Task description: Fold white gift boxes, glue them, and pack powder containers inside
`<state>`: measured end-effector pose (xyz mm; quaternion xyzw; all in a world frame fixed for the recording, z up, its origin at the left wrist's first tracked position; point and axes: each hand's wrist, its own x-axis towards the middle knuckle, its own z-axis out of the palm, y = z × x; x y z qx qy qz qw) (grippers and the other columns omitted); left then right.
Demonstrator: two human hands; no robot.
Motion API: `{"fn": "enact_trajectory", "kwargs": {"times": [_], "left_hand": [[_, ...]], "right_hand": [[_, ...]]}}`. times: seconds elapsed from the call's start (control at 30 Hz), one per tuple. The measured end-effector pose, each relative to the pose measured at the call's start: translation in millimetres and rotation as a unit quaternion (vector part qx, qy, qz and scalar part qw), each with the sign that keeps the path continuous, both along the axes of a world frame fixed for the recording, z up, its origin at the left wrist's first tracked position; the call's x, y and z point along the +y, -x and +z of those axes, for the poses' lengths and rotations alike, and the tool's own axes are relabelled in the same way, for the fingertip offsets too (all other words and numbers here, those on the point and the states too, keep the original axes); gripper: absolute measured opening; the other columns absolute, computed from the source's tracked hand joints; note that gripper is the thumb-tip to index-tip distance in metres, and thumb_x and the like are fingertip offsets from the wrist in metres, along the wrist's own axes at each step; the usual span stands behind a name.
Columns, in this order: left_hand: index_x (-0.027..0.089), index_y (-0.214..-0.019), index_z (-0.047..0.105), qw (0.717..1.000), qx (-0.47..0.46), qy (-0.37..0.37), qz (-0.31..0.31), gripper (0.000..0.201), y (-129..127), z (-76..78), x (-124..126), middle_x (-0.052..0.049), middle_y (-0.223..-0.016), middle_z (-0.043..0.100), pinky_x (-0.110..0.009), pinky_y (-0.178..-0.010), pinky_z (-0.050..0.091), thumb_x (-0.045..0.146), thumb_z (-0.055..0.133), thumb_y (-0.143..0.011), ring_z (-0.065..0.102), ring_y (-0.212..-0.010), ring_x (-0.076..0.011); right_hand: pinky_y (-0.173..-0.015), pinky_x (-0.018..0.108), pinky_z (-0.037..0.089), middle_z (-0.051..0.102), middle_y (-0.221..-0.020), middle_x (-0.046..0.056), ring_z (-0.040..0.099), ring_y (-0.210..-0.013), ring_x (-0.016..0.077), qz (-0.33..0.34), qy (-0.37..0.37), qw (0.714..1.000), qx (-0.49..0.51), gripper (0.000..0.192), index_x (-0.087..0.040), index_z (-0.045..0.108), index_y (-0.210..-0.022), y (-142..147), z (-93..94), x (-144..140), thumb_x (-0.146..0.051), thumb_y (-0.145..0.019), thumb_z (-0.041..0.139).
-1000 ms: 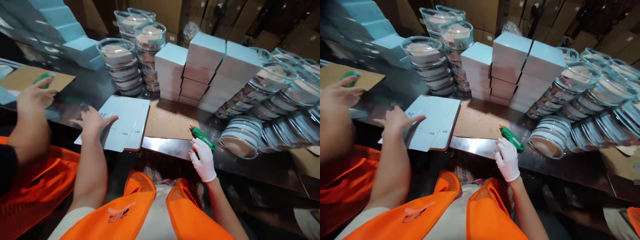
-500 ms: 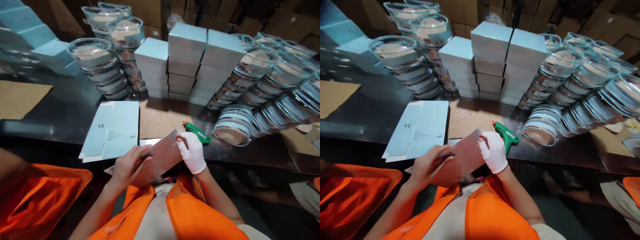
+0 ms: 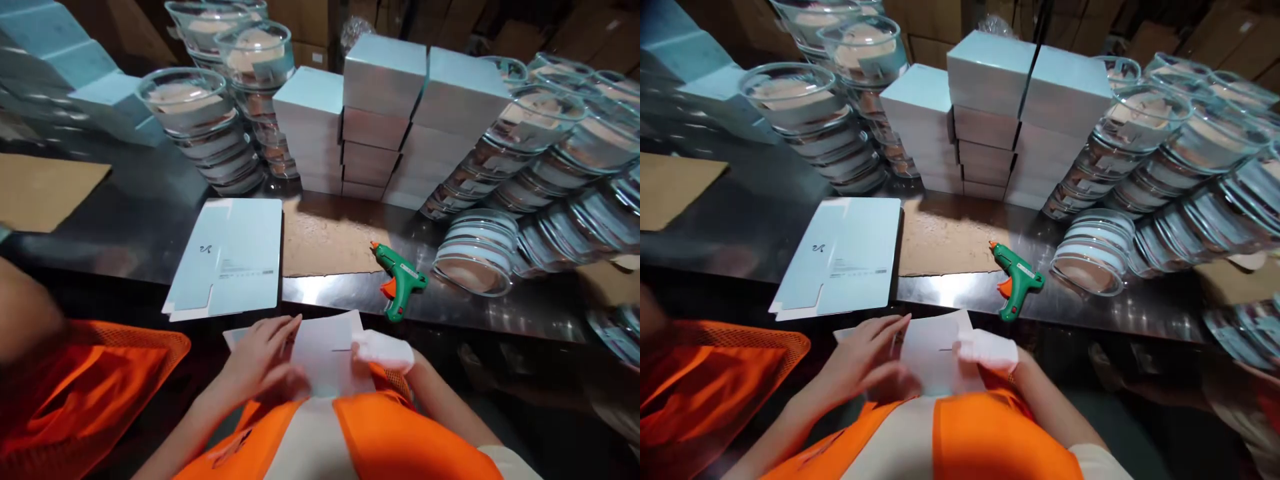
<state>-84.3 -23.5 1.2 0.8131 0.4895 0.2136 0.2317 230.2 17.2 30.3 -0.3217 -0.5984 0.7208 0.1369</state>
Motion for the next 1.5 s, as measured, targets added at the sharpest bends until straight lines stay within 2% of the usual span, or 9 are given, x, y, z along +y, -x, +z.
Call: {"fn": "enact_trajectory", "kwargs": {"times": [0.1,0.23,0.4,0.57,0.73,0.93,1.13,1.37,1.5], "left_hand": [[0.026,-0.145,0.068,0.994,0.029,0.091,-0.055,0.103,-14.9,-7.0,-3.3,-0.019,-0.136,0.074,-0.047,-0.097,0.061,0.081,0.087,-0.06,0.074,-0.118,-0.0424],[0.032,-0.141,0.071,0.988,-0.003,0.152,-0.018,0.071,-8.7,1.9,-0.4,-0.012,-0.122,0.08,-0.04,-0.087,0.062,0.067,0.081,-0.08,0.079,-0.101,-0.0353],[0.025,-0.114,0.079,0.932,-0.29,0.049,0.213,0.053,-12.5,13.2,13.1,-0.012,-0.12,0.076,-0.045,-0.103,0.059,0.051,0.091,-0.07,0.071,-0.118,-0.0374],[0.023,-0.124,0.067,0.874,-0.433,0.087,0.204,0.067,-69.4,-15.3,8.5,-0.011,-0.119,0.072,-0.049,-0.1,0.062,0.051,0.093,-0.069,0.073,-0.108,-0.0311],[0.026,-0.121,0.063,0.883,-0.44,-0.024,0.16,0.06,-90.6,-43.5,-1.1,-0.008,-0.109,0.071,-0.047,-0.1,0.06,0.07,0.076,-0.083,0.072,-0.105,-0.0283],[0.025,-0.134,0.055,0.877,-0.449,-0.088,0.149,0.059,-102.6,-28.1,1.6,-0.016,-0.134,0.065,-0.048,-0.103,0.057,0.066,0.068,-0.093,0.069,-0.124,-0.0325],[0.025,-0.109,0.075,0.936,-0.31,-0.163,0.037,0.031,-77.2,-11.7,10.0,-0.01,-0.113,0.074,-0.037,-0.094,0.06,0.038,0.088,-0.084,0.072,-0.116,-0.028],[0.022,-0.101,0.077,0.92,-0.324,-0.143,0.17,0.027,-56.4,-13.1,17.1,-0.008,-0.113,0.073,-0.036,-0.091,0.059,0.042,0.085,-0.085,0.072,-0.108,-0.0245],[0.023,-0.102,0.076,0.915,-0.345,-0.132,0.163,0.03,-70.1,-12.1,25.5,-0.007,-0.11,0.073,-0.036,-0.092,0.058,0.046,0.084,-0.086,0.07,-0.108,-0.0244]], "right_hand": [[-0.099,0.042,0.059,0.079,-0.095,0.009,0.075,-0.098,0.027,0.042,0.028,0.998,0.039,0.093,-0.015,0.081,-0.096,-0.1,-5.7,-13.7,-0.1,-0.079,0.049],[-0.099,0.045,0.062,0.081,-0.106,0.014,0.078,-0.103,0.0313,-0.106,-0.059,0.993,-0.01,0.084,-0.017,0.08,-0.112,-29.4,-2.5,-28.3,-0.092,-0.083,0.058],[-0.109,0.053,0.058,0.07,-0.139,0.018,0.072,-0.126,0.0347,-0.49,-0.301,0.816,-0.05,0.075,-0.027,0.057,-0.147,-35.3,-17.2,-37.4,-0.078,-0.092,0.064],[-0.13,0.055,0.036,0.039,-0.171,0.018,0.04,-0.16,0.0349,-0.474,-0.377,0.793,-0.063,0.105,-0.024,0.022,-0.17,13.4,-34.0,-25.5,-0.084,-0.091,0.057],[-0.124,0.054,0.044,0.072,-0.138,0.013,0.068,-0.132,0.0376,-0.467,-0.362,0.807,-0.011,0.085,-0.025,0.073,-0.132,18.8,-27.0,-17.8,-0.092,-0.082,0.06],[-0.118,0.05,0.048,0.071,-0.142,0.011,0.064,-0.137,0.0316,-0.585,-0.303,0.752,0.026,0.039,-0.025,0.069,-0.125,33.7,-10.0,-14.3,-0.049,-0.095,0.068],[-0.099,0.04,0.059,0.062,-0.152,0.012,0.071,-0.118,0.0225,-0.596,-0.237,0.765,0.066,0.054,-0.029,0.054,-0.136,19.4,-4.3,-13.5,-0.035,-0.085,0.071],[-0.104,0.052,0.052,0.076,-0.107,0.016,0.072,-0.113,0.0375,-0.528,-0.164,0.709,-0.438,0.042,-0.02,0.07,-0.094,-56.9,6.8,15.8,-0.061,-0.085,0.068],[-0.096,0.047,0.055,0.075,-0.086,0.013,0.073,-0.109,0.0408,-0.53,-0.046,0.739,-0.414,0.036,-0.022,0.061,-0.071,-64.0,-0.3,37.8,-0.037,-0.056,0.09]]}}
